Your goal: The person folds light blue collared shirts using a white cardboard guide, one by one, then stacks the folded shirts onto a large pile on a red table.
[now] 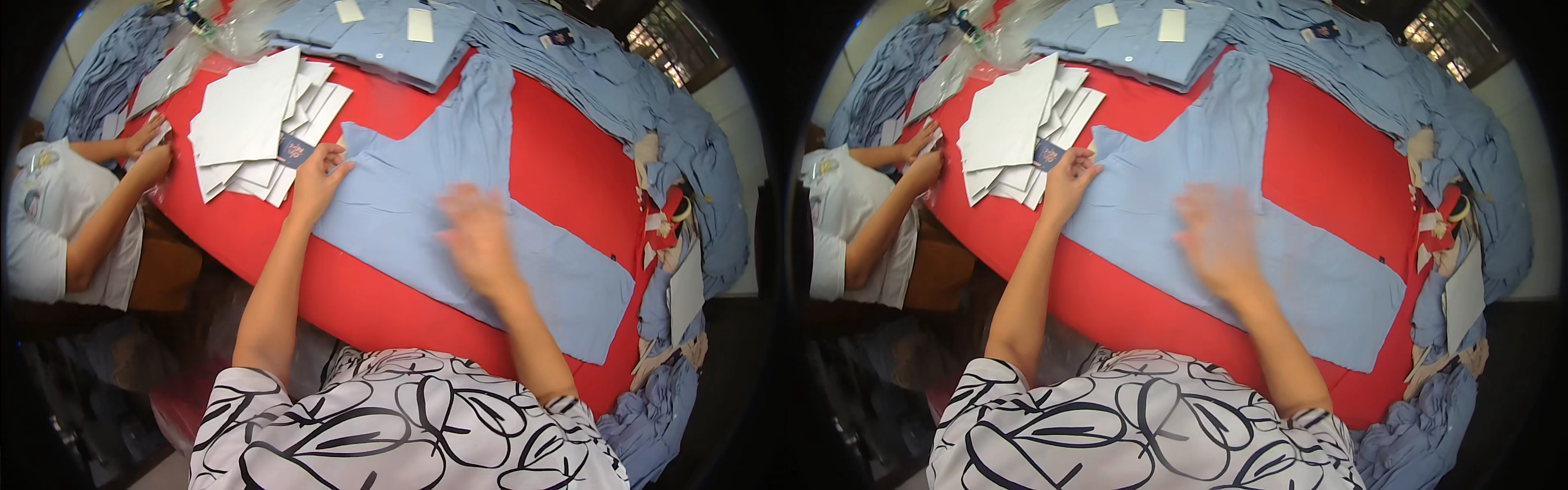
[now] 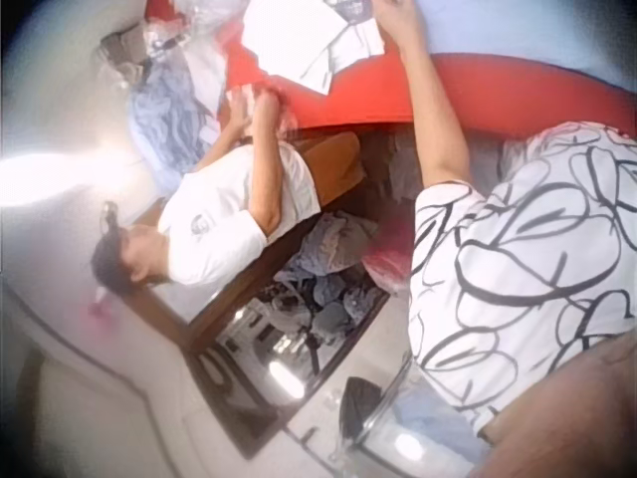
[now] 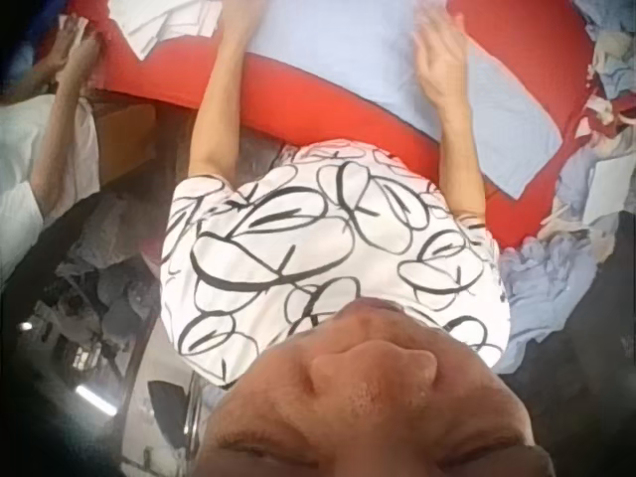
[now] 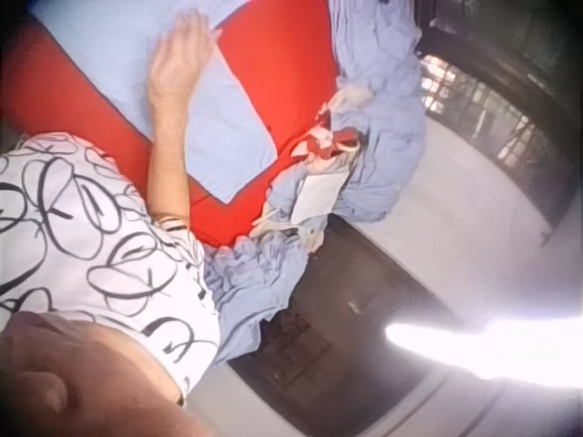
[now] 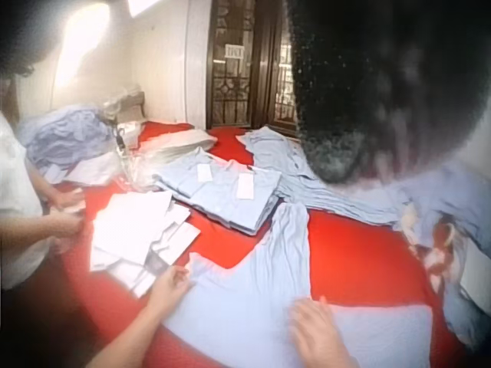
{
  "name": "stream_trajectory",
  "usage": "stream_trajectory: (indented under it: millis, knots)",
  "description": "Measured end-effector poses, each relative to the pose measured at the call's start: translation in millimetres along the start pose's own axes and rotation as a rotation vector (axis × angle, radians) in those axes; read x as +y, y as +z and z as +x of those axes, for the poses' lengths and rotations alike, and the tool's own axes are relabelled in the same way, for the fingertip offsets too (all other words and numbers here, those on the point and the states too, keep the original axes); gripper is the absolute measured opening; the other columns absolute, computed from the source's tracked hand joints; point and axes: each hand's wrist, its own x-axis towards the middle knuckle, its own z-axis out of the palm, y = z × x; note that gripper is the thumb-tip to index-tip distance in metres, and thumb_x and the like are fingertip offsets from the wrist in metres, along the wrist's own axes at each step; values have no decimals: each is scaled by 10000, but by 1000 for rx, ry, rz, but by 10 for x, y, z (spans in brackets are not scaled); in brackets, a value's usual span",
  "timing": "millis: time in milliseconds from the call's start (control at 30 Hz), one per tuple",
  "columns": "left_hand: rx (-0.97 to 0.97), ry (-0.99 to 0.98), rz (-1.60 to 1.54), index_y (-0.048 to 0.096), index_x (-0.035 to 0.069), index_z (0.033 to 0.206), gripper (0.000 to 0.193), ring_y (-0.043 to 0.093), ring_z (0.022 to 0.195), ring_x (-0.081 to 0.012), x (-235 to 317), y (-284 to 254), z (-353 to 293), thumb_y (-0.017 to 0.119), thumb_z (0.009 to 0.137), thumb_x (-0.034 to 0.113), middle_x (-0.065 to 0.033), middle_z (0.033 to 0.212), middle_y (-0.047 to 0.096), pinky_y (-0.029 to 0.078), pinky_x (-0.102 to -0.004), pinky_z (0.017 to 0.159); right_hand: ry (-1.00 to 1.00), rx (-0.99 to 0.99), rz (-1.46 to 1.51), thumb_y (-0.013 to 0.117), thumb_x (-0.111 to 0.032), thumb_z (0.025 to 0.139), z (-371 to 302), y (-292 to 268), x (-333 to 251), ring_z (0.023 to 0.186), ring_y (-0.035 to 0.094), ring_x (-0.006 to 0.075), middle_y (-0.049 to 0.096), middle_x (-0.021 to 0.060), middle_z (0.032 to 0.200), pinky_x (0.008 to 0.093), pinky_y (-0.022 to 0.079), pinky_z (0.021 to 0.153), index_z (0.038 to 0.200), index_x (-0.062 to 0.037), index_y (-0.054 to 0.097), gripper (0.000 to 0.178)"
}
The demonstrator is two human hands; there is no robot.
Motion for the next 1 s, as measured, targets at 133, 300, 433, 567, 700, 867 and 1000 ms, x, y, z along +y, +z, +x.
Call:
stream_trajectory:
  millis: [133, 300, 433, 567, 700, 867, 1000]
  knots:
    - [-37, -59, 8, 630, -10, 1080, 296, 645, 788, -160, 135, -468, -86, 731, 861, 162, -89, 873, 647, 512, -317, 717, -141, -182, -70, 599, -495, 897, 291, 497, -430, 1445, 278, 357, 345, 91, 1560, 638, 190, 1130, 1447, -251, 476, 614]
    - [-213, -322, 261, 620, -14, 1013, 226, 664, 727, -171, 224, -857, -618, 708, 875, 141, -104, 801, 633, 536, -316, 691, -154, -202, -92, 541, -540, 921, 271, 510, -399, 1442, 268, 373, 330, 108, 1563, 635, 227, 1114, 1453, -230, 467, 620]
    - [-76, -413, -43, 572, -18, 945, 163, 653, 707, -144, -76, -748, -780, 675, 901, 100, -79, 762, 610, 537, -273, 656, -160, -195, -87, 541, -536, 922, 263, 513, -408, 1441, 273, 367, 332, 108, 1563, 626, 230, 1115, 1452, -230, 468, 616]
    - [-49, -512, -345, 535, -9, 916, 82, 643, 841, -147, -250, -915, -696, 604, 935, 32, -86, 892, 609, 576, -270, 751, -153, -187, -66, 580, -523, 898, 251, 499, -402, 1442, 279, 349, 335, 94, 1565, 617, 226, 1121, 1451, -249, 469, 627]
    - [48, -523, -452, 558, -18, 984, 59, 643, 834, -160, -123, -785, -681, 528, 934, -29, -96, 931, 609, 578, -278, 812, -153, -175, -63, 602, -517, 886, 246, 496, -399, 1437, 292, 343, 339, 89, 1563, 612, 231, 1122, 1449, -256, 471, 634]
    - [85, 88, 512, 582, 8, 1181, 365, 538, 1164, -352, 500, -312, -560, 571, 819, -32, -177, 1211, 598, 441, -416, 983, -124, -164, -63, 585, -532, 894, 209, 518, -332, 1441, 288, 351, 355, 108, 1552, 613, 230, 1124, 1456, -249, 462, 640]
    - [-5, 319, 328, 505, 13, 1333, 509, 489, 1211, -352, 297, 346, -298, 647, 846, 56, -177, 1289, 538, 411, -430, 1018, -164, -143, 12, 599, -426, 908, 304, 466, -378, 1376, 379, 357, 447, 124, 1476, 609, 293, 1085, 1375, -174, 545, 534]
